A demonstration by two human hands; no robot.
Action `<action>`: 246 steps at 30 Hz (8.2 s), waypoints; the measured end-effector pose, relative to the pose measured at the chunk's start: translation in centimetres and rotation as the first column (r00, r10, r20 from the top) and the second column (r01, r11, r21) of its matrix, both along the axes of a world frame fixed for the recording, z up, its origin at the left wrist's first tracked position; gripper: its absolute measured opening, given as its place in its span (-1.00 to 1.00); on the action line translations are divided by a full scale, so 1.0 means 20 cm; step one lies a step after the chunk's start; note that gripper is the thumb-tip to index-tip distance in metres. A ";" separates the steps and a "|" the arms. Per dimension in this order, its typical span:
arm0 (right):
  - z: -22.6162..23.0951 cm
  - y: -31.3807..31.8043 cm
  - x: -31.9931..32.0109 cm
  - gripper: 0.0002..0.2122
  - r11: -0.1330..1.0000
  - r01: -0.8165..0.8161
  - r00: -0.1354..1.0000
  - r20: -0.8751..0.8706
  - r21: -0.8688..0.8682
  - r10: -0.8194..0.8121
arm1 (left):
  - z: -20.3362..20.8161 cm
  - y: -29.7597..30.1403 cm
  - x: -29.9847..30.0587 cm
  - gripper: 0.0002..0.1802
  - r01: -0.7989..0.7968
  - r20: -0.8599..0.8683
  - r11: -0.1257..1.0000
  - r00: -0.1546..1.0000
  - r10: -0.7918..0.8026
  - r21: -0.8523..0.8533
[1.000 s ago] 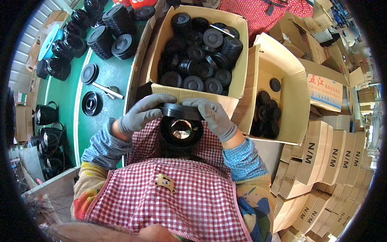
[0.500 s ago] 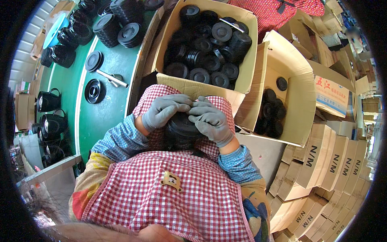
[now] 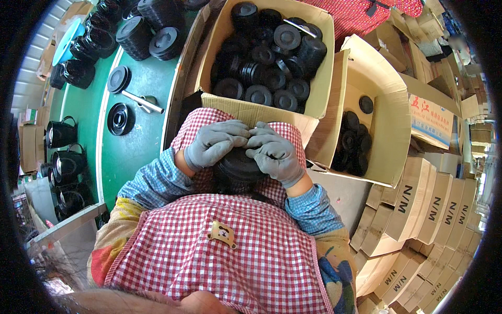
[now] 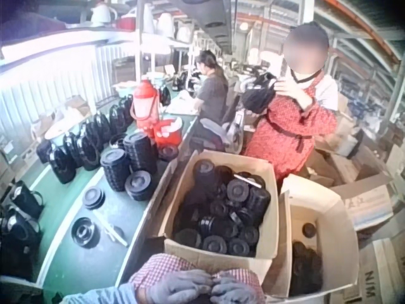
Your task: The person repeatedly picks black circular components from a cardboard box, places them on a green table, and uses a small metal tool to press or adjust the center of each component. The person then places the finished components into a second box. The process is repeated for multiple units.
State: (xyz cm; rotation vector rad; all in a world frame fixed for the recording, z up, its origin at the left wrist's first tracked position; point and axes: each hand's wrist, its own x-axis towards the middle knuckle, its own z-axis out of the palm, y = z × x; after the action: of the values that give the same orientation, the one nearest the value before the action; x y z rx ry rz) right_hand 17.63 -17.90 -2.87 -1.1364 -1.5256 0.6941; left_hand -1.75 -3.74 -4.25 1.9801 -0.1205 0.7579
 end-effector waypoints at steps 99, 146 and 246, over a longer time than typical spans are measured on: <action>0.00 0.21 0.05 -0.38 0.816 -0.576 0.660 0.560 -0.052 0.501 | -0.03 0.15 0.27 -0.54 0.084 -0.585 0.849 0.689 -0.428 -0.521; 0.36 0.34 0.23 -0.51 0.968 -0.001 0.744 0.646 0.251 -0.167 | 0.36 0.81 -0.66 -0.79 -0.139 -0.694 0.743 0.277 0.664 0.655; 0.10 0.02 0.17 -0.43 0.744 0.227 0.887 -0.182 -0.628 -0.424 | 0.10 -0.09 -0.51 -0.72 0.137 -0.468 0.654 0.806 0.363 0.744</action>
State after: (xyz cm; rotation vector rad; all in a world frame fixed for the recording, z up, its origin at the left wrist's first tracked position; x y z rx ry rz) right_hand 21.04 -17.49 -0.96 -1.6250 -0.7998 1.0863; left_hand -11.99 -5.48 -2.24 2.9826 0.0945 0.0923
